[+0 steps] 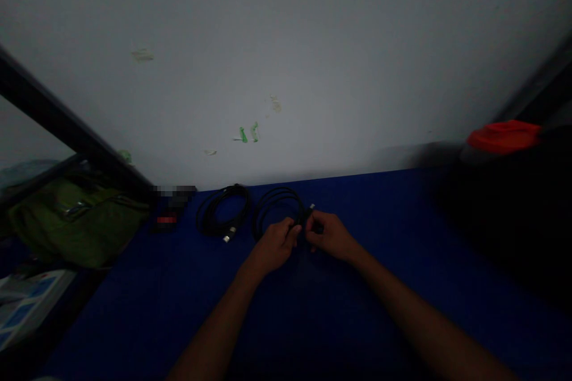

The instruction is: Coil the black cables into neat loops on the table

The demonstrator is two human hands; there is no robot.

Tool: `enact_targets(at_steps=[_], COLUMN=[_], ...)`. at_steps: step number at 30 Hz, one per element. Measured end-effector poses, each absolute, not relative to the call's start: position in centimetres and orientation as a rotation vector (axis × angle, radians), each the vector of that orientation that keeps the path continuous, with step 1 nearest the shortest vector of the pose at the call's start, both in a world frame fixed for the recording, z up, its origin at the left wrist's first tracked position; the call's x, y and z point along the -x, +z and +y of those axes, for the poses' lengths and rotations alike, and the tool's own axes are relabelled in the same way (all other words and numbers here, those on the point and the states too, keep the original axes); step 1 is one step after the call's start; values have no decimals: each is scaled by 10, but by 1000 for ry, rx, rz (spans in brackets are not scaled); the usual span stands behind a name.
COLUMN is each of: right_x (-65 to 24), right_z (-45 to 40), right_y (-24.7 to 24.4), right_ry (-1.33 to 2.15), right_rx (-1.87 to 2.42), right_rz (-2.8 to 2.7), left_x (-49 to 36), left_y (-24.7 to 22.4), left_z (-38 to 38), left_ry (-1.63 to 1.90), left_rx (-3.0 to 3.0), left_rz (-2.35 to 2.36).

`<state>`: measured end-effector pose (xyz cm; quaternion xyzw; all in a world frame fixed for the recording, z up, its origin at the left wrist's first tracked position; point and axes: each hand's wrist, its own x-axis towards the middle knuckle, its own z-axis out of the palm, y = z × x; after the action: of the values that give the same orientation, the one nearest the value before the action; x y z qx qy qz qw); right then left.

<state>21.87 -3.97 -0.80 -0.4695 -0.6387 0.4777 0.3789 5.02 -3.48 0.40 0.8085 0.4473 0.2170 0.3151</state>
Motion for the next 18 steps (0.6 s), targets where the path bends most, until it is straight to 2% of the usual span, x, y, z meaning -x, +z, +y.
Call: enact_targets(at_steps=[5,13,18], right_x=[-222,-222,-214], right_z=[-39,-44,-48], right_y=[-6,1,-5], right_ry=[1132,439,323], right_rx=[1246,1233,1228], right_rz=[-1723,-2079,-2159], left_x=[-50,-51,-51], left_y=[5,0,-5], left_z=[-34,-33,-35], left_ry=[563,443,328], left_rx=[-2162,-2262,-2319], left_rz=[1160,1281,1297])
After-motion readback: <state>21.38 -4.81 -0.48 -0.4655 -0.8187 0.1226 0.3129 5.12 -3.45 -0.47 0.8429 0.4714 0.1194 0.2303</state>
